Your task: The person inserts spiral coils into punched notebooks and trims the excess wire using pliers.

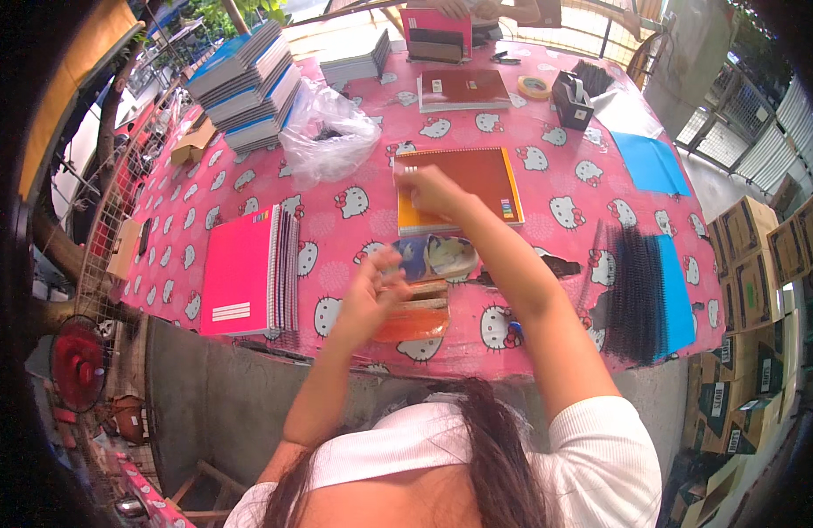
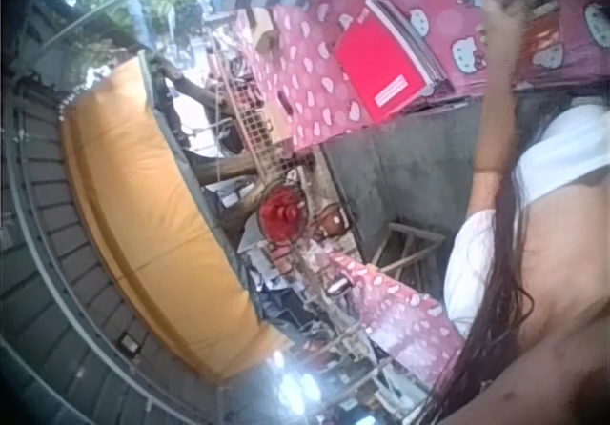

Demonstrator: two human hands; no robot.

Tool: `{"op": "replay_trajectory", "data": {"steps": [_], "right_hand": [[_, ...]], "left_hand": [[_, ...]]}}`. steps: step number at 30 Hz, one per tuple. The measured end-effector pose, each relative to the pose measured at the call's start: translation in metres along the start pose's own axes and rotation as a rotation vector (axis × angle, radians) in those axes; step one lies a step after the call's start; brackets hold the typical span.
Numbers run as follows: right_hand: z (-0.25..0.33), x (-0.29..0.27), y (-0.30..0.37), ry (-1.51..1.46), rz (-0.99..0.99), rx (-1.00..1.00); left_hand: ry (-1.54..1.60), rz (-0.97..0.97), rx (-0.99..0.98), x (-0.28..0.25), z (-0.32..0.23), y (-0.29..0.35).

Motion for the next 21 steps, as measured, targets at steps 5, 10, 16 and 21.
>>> {"op": "replay_trajectory", "data": {"steps": [5,10,16,21], "right_hand": [[0.181,0.017,0.072,0.415,0.187,-0.303],[0.144,-0.065,0.145,-0.247,-0.149,-0.074],[0.083,-0.053,0.201,-0.468,-0.340,0.099],[0.101,-0.034,0.213,-0.286,-0.494,0.108]], "left_hand": [[0.799,-0.153,-0.385,-0.051,0.032,-0.057],[0.148,-0.080,0.058,-0.047,-0.053,-0.048],[0.100,0.043,0.281,-0.076,-0.116,0.018],[-0.134,-0.259,0.253,-0.098,-0.120,0.041]]}}
Point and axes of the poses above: each hand's wrist, its own y-axis away from the middle knuckle, its own x-axis out of the palm, z = x × y, the point moved 10 cm from there along -y, towards the middle knuckle, and after that the axes turned 7 degrees about z, right-handed, at the moved point
